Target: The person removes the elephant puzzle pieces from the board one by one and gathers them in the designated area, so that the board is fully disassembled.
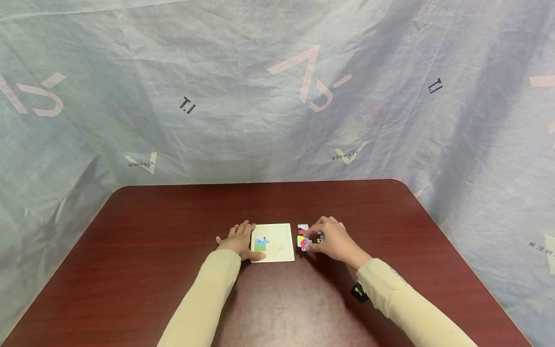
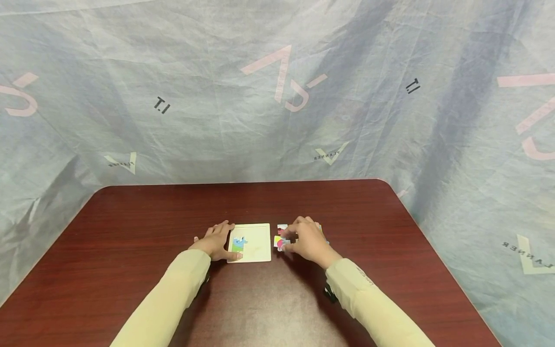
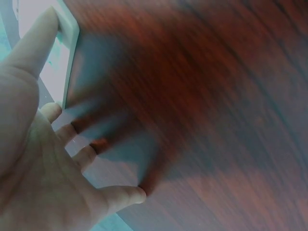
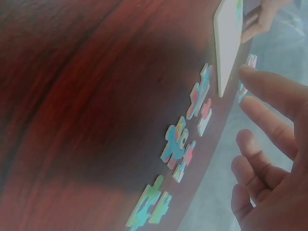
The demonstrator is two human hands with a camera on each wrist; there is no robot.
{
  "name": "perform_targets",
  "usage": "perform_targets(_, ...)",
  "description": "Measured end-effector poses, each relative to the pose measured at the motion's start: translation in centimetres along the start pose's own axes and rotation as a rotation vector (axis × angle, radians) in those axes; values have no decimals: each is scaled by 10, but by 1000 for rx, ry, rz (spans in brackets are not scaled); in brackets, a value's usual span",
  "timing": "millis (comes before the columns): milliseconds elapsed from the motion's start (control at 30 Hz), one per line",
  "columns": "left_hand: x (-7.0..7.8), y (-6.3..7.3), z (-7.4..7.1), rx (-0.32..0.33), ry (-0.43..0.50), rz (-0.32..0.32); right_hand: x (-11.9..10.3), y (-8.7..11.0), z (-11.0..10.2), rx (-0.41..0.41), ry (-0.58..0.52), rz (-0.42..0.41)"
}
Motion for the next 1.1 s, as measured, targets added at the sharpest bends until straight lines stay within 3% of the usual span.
perform_targets(433,0,0,1,-1,5,5,13,18,6,-68,-13,53)
perform_targets(767,-4,-9,8,-12,6,1,18,29,10,-80,-1,23)
perform_targets(1100,-4,-9,9,-19,12,0,18,30,15,-87,11,13)
Point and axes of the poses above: each hand's wrist, its own y-axis away from the middle knuckle, its own z-axis out of the palm, x = y × z, the point moved 10 cm from there along -y, towards the middle knuckle, and after that the axes turned 15 degrees about -y, right-handed, at the moved point
